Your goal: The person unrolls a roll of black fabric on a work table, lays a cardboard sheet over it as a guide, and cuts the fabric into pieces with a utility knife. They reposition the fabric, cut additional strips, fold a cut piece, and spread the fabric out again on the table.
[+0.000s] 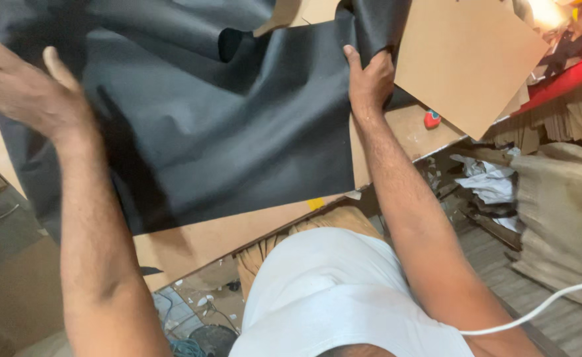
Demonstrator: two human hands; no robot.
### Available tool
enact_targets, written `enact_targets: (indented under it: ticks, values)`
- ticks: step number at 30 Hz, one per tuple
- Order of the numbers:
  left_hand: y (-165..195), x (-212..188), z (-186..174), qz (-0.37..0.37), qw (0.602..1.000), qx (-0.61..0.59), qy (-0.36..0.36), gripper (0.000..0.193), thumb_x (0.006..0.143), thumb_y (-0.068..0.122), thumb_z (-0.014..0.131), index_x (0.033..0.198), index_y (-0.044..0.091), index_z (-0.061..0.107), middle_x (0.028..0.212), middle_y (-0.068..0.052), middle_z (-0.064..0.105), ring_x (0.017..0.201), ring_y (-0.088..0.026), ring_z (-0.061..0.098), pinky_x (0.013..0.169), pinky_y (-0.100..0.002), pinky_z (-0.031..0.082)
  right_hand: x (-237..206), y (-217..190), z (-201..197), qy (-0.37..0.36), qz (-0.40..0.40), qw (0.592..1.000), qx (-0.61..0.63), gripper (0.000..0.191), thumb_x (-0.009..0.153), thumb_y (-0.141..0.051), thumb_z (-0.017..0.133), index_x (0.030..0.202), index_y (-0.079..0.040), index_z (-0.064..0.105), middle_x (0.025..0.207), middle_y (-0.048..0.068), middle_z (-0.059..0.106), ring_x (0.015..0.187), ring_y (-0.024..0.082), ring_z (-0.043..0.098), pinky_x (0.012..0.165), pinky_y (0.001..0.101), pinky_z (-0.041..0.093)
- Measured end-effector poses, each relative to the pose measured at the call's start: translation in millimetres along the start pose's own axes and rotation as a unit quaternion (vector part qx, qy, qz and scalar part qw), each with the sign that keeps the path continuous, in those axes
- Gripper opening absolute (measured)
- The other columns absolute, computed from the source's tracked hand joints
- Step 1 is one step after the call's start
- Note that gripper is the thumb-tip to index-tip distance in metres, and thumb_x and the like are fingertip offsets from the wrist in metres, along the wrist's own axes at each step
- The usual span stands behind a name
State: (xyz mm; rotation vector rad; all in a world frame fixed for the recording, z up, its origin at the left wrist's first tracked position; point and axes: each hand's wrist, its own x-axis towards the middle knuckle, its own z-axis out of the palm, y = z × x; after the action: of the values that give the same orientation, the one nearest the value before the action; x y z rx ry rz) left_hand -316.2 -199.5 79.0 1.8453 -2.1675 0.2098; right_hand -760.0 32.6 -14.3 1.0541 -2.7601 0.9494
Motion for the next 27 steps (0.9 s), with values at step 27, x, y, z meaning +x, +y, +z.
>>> enact_targets:
  ticks: [27]
  values:
    - [235.2, -236.6, 6.6, 0.286, 0.909, -0.156, -0.260, 0.113, 0.069, 0.099, 0.049, 0.162, 0.035, 0.039, 0.174, -0.015, 0.015, 0.157, -0.047, 0.000, 0.109, -0.085, -0.006, 43.5, 191.1, -236.5, -0.037, 0.268, 0.792, 0.547, 0.044, 0.106, -0.021, 0.069, 0.144, 0.000, 0.059, 0.128, 0.014, 0.072, 0.107, 0.026, 0.074, 0.075, 0.0363, 0.062]
